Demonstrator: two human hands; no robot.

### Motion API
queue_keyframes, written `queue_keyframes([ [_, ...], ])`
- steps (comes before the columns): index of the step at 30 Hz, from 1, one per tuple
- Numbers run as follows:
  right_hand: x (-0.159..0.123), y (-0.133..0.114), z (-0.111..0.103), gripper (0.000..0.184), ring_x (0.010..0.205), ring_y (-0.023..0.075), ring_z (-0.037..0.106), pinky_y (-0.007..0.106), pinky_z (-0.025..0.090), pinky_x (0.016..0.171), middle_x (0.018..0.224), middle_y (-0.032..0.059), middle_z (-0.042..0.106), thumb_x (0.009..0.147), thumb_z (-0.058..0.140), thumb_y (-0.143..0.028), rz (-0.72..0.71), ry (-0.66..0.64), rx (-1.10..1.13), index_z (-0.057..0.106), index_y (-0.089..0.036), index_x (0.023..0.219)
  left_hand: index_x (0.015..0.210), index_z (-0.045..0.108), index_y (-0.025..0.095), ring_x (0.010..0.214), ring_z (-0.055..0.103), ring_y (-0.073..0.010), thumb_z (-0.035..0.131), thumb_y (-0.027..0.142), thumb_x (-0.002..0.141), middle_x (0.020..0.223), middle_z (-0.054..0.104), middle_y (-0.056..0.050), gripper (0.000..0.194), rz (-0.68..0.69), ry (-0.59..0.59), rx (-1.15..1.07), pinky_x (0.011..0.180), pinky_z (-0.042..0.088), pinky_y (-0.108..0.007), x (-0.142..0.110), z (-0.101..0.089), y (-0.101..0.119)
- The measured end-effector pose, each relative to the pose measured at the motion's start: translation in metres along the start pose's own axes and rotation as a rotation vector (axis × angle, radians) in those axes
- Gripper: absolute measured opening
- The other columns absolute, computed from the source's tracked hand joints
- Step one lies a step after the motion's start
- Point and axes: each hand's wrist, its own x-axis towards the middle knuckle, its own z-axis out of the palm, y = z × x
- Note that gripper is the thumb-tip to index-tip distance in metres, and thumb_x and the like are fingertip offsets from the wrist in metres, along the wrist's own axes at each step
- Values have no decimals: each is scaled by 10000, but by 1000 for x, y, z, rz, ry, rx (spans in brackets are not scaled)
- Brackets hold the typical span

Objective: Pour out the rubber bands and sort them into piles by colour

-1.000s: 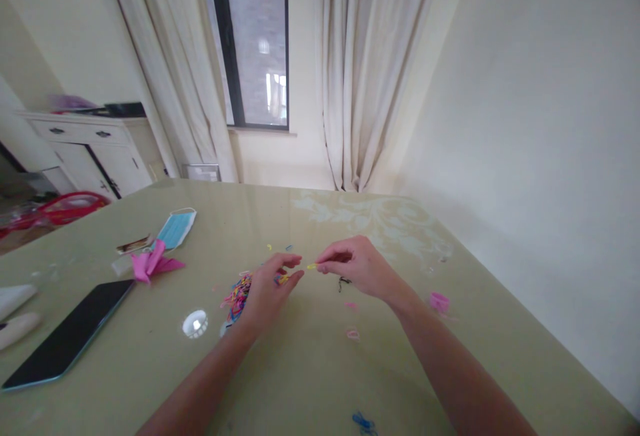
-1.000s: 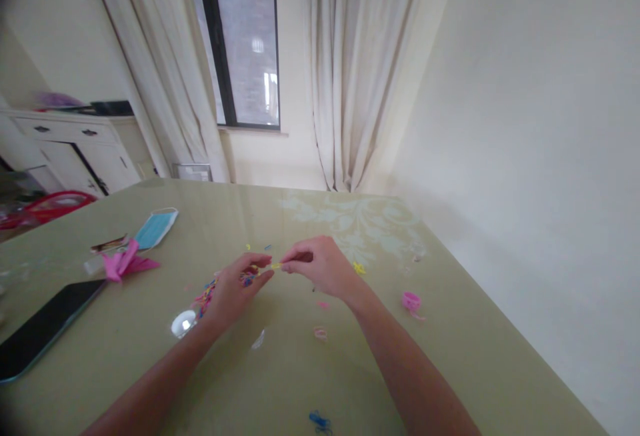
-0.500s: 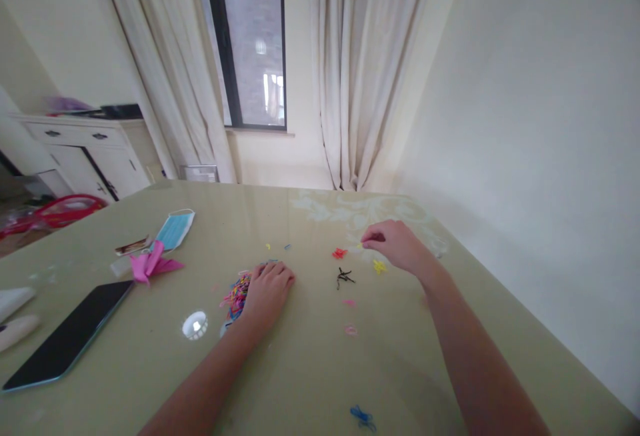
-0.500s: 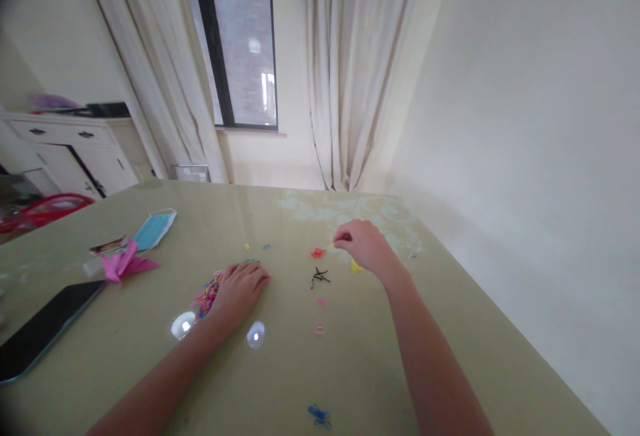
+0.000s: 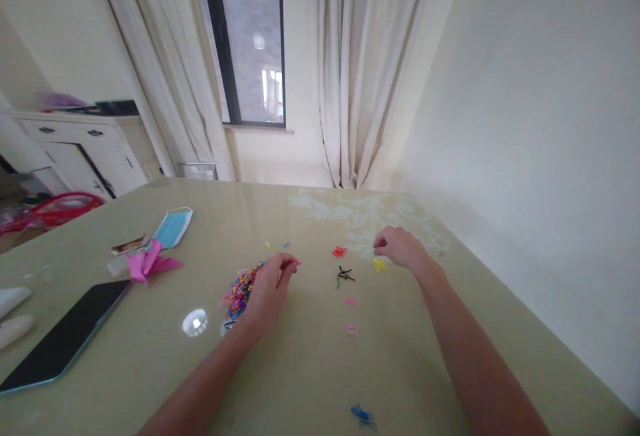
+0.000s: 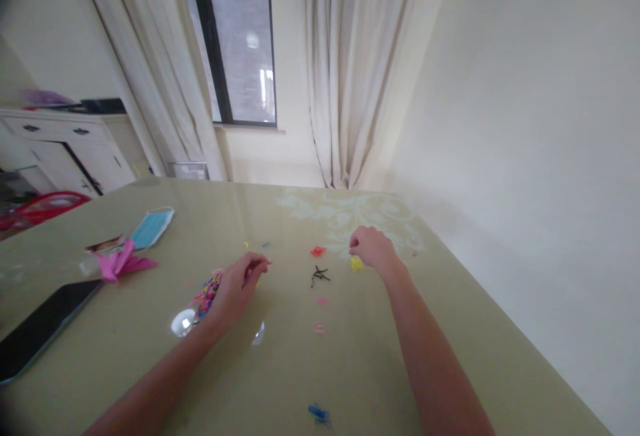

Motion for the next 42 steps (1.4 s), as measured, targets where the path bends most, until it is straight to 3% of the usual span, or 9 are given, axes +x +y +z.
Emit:
queue_keyframes([
  [3, -22, -34, -14, 116, 845, 202, 730, 291, 499, 767, 897, 57, 810, 916, 729, -261, -320, 62, 256, 835, -214, 908, 972, 719, 207, 819, 721, -192, 633, 408, 963, 897, 788, -44, 219, -39, 48, -318, 738, 557, -291, -3, 3, 8],
  [5, -39, -63, -16, 186, 779, 178, 717, 271, 501, 724, 874, 47, 808, 927, 742, -357, -493, -13, 477, 830, -201, 976, 953, 754, 205, 840, 736, -194, 685, 431, 930, 909, 805, -53, 238, -42, 61, -387, 763, 575, -288, -6, 4, 13],
  [8, -59, -99, -10, 215, 719, 156, 704, 247, 487, 676, 822, 35, 800, 914, 765, -354, -601, -118, 608, 826, -184, 1030, 916, 785, 209, 812, 737, -188, 715, 409, 910, 878, 809, -50, 212, -8, 67, -384, 758, 585, -285, -10, 3, 18],
  [11, -65, -114, -2, 121, 659, 136, 664, 241, 447, 648, 756, 19, 777, 932, 722, -236, -623, -44, 566, 834, -188, 934, 922, 788, 210, 810, 741, -188, 709, 396, 913, 873, 807, -50, 202, 11, 58, -389, 757, 596, -288, -12, 2, 20],
  [20, -77, -99, -31, 141, 687, 147, 681, 245, 505, 634, 808, 32, 788, 946, 724, -294, -628, 2, 803, 817, -190, 928, 1037, 750, 213, 857, 724, -196, 586, 396, 991, 932, 792, -54, 250, 0, 45, -224, 810, 581, -312, -3, -3, 13],
  [25, -100, -91, -55, 118, 660, 144, 696, 256, 542, 625, 819, 31, 797, 909, 797, -321, -684, 91, 934, 832, -212, 937, 1071, 753, 214, 1064, 672, -270, 566, 251, 980, 1101, 763, -87, 212, 16, -94, 295, 954, 504, -417, 4, -14, -4],
  [29, -116, -86, -66, 137, 628, 148, 685, 267, 536, 589, 749, 28, 776, 918, 797, -347, -726, 172, 911, 838, -217, 935, 1163, 741, 218, 1184, 606, -334, 565, 271, 995, 1246, 720, -117, 249, -15, -241, 651, 966, 440, -475, 1, -18, -12],
  [38, -133, -79, -76, 87, 648, 163, 689, 284, 533, 588, 761, 22, 784, 911, 806, -351, -759, 271, 846, 845, -277, 933, 1008, 738, 212, 1118, 626, -307, 532, 268, 1014, 1128, 738, -103, 214, -8, -293, 728, 936, 389, -452, 2, -17, -8],
  [42, -109, -76, -70, 145, 626, 152, 664, 277, 513, 590, 782, 37, 788, 913, 786, -361, -686, 276, 797, 840, -227, 922, 979, 722, 200, 1101, 641, -305, 511, 239, 1008, 1112, 745, -108, 216, 7, -251, 728, 936, 402, -451, 1, -17, -6],
])
